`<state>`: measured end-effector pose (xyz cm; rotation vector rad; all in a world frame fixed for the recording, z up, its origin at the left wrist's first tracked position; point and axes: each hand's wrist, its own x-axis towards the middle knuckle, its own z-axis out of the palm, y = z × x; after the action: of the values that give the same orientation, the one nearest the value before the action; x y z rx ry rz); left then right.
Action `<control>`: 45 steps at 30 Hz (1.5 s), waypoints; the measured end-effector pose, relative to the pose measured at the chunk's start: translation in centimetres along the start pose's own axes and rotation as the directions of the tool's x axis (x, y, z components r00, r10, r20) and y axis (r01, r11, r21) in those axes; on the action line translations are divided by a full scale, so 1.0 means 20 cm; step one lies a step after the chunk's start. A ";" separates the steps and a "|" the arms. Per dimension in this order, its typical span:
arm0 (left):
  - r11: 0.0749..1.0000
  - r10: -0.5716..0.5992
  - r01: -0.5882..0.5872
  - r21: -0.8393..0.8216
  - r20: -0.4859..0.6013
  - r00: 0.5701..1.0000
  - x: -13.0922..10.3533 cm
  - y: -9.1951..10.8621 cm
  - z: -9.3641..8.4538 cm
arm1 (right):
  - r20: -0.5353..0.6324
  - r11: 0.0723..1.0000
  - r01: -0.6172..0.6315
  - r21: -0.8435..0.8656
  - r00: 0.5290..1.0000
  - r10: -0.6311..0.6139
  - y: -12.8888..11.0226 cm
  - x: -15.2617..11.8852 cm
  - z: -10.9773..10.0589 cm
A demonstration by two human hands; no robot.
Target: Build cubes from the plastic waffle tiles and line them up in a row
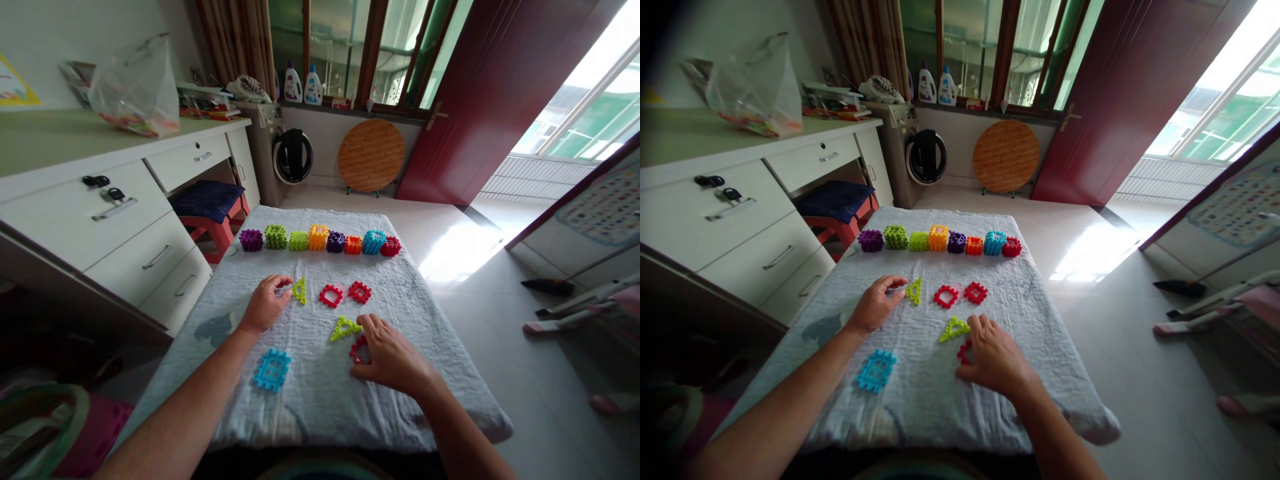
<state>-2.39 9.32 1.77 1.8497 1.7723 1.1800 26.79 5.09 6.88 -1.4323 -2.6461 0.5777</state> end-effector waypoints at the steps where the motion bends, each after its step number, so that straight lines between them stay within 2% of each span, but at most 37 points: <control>1: 1.000 0.000 0.000 -0.003 -0.001 1.000 0.00 0.00 0.00 | -0.011 1.000 0.006 0.030 1.000 -0.006 0.00 -0.01 0.01; 5: 1.000 -0.003 0.003 -0.004 -0.008 1.000 0.00 0.00 0.00 | -0.078 0.993 0.062 0.096 0.995 -0.055 0.03 -0.02 0.03; 9: 1.000 -0.007 0.007 -0.010 -0.005 1.000 0.00 0.00 0.00 | -0.147 0.992 0.095 0.087 0.986 -0.082 0.08 0.00 0.01; 12: 1.000 0.001 -0.001 -0.005 -0.002 1.000 0.00 0.01 0.00 | -0.244 0.996 0.067 0.055 0.968 -0.052 0.14 0.09 -0.07; 16: 1.000 0.001 -0.001 0.005 0.006 1.000 0.00 0.01 0.00 | -0.340 1.000 0.002 0.003 0.940 0.000 0.19 0.30 -0.16; 19: 1.000 0.000 0.000 0.010 0.013 1.000 0.00 0.00 0.00 | -0.334 0.999 -0.024 -0.040 0.943 0.009 0.20 0.42 -0.16; 22: 1.000 0.004 -0.004 0.005 0.022 1.000 0.00 0.00 -0.01 | -0.273 0.994 -0.090 -0.067 0.960 0.068 0.19 0.48 -0.11; 26: 1.000 0.014 -0.014 -0.001 0.026 1.000 0.00 0.01 -0.01 | -0.222 0.987 -0.142 -0.072 0.967 0.123 0.20 0.48 -0.06; 33: 1.000 0.012 -0.011 -0.009 0.031 0.999 0.00 -0.01 0.00 | -0.242 0.987 -0.151 -0.050 0.961 0.135 0.24 0.49 -0.03; 36: 1.000 0.013 -0.013 -0.008 0.031 0.999 0.00 -0.02 0.00 | -0.287 0.994 -0.109 -0.007 0.952 0.102 0.22 0.50 -0.02; 41: 1.000 0.015 -0.015 -0.005 0.044 0.999 0.01 -0.02 0.00 | -0.408 0.992 0.079 0.099 0.912 -0.032 0.10 0.54 0.02; 45: 1.000 0.020 -0.020 0.000 0.039 0.999 0.01 -0.01 0.00 | -0.359 0.988 0.139 0.066 0.927 -0.106 0.00 0.57 0.08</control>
<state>-2.58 9.47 1.65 1.8822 1.7371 1.1422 20.00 14.09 4.04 -1.2024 -2.3703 0.3784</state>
